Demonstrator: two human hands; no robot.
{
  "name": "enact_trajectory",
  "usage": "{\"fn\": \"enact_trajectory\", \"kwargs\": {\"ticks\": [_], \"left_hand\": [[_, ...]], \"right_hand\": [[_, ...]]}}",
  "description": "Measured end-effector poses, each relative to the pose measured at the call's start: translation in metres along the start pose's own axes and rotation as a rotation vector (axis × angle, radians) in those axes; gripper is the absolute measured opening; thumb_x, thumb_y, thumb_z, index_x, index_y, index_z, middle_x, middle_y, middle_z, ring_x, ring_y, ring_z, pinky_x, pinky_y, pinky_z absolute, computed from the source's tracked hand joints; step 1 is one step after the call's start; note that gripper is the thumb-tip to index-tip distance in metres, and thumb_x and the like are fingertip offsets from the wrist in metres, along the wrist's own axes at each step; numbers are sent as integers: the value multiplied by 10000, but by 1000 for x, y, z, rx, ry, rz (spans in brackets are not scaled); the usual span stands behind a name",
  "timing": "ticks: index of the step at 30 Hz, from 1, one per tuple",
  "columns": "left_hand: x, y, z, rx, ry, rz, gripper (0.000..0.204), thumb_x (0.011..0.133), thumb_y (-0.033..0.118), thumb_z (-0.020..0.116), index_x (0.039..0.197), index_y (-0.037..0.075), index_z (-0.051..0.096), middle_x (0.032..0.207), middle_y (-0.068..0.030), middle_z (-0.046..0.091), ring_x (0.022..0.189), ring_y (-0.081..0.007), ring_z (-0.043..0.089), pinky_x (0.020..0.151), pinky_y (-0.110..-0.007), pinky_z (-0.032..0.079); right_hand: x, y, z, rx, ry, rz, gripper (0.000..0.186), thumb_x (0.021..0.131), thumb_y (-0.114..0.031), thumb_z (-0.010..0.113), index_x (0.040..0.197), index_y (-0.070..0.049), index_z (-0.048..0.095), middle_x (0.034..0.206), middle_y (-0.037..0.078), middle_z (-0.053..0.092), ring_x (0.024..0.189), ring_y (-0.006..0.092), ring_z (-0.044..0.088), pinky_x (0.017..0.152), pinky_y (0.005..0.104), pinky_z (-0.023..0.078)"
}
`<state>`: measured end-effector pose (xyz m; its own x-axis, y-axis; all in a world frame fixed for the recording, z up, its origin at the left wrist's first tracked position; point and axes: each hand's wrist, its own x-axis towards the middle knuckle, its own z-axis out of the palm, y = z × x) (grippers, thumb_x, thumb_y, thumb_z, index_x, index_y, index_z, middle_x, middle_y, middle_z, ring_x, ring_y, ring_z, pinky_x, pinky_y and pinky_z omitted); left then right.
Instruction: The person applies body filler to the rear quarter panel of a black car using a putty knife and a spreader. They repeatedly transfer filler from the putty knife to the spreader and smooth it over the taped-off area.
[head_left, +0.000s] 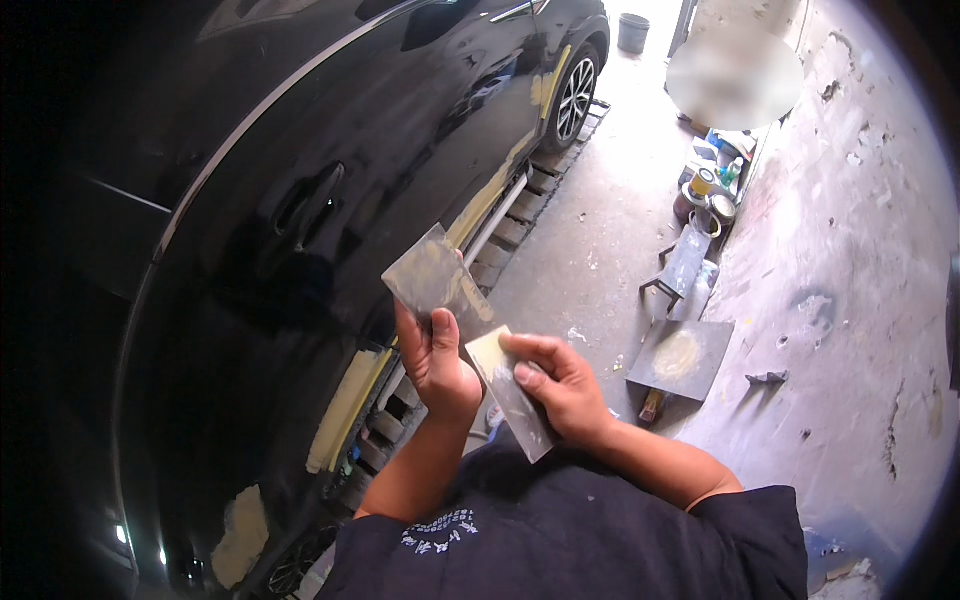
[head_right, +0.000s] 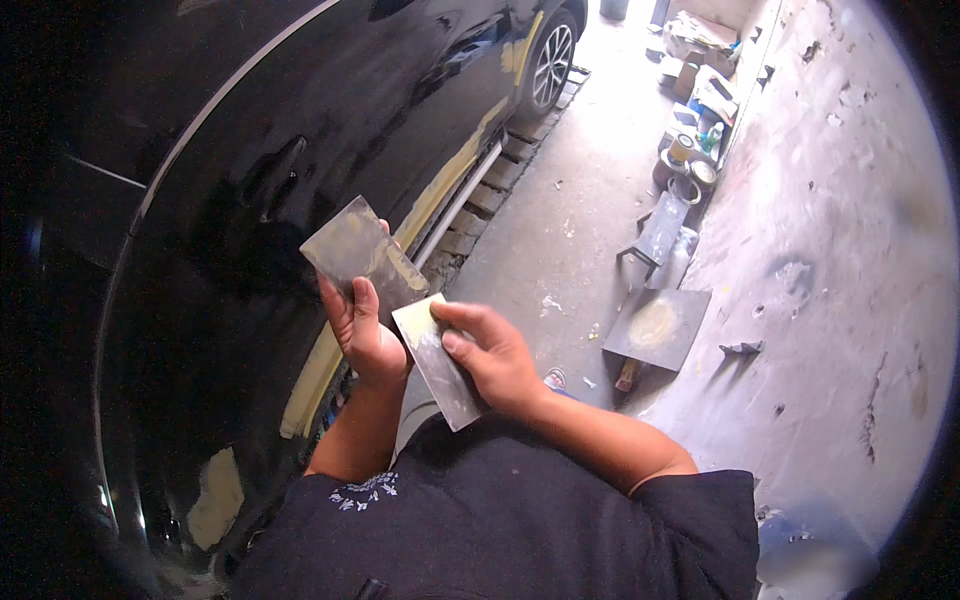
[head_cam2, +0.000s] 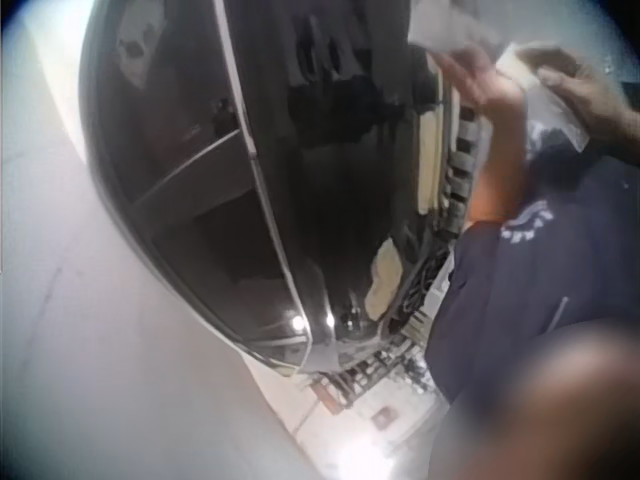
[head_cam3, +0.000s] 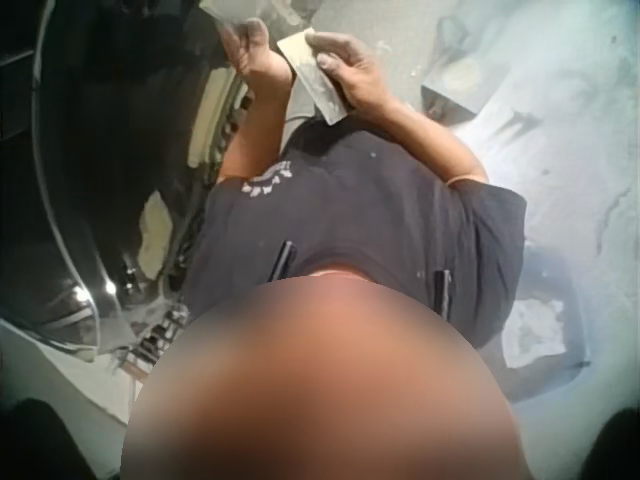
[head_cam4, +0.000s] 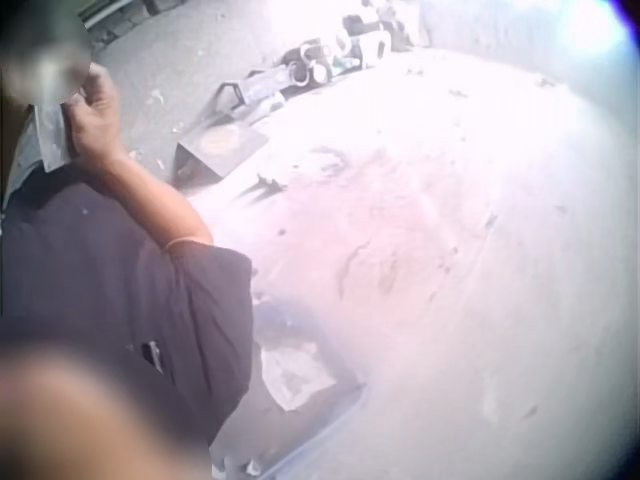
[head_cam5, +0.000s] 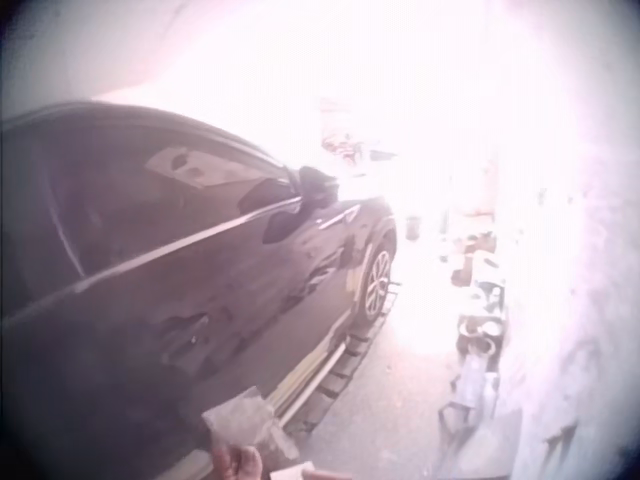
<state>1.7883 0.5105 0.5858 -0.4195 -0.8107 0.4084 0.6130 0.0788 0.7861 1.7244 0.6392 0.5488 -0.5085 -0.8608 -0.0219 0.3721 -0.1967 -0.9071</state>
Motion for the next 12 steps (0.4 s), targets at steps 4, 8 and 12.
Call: {"fn": "enact_trajectory", "kwargs": {"ticks": [4,8,12], "left_hand": [[-5,-5,3,36,-46,81,542,1035,183,477,1520,53,277,1491,-264,416,1383,-358,422,1167,-480,294],[-7,-6,-5,-4,-36,26,537,1028,189,499,1511,64,299,1494,-254,416,1384,-354,421,1166,-479,297],[-5,-4,-9,-74,-18,-128,569,1014,208,541,1515,89,299,1502,-210,428,1391,-356,411,1179,-474,271]], "right_hand": [[22,-22,1,116,75,6,329,982,-41,576,1305,7,540,1331,132,604,1205,173,564,1065,333,429],[2,-14,5,115,-43,31,344,967,-46,609,1301,6,545,1349,136,595,1245,185,552,1080,342,416],[19,-18,-5,-33,-51,-33,375,976,-73,608,1338,-13,531,1356,121,596,1254,194,547,1093,351,407]]}}
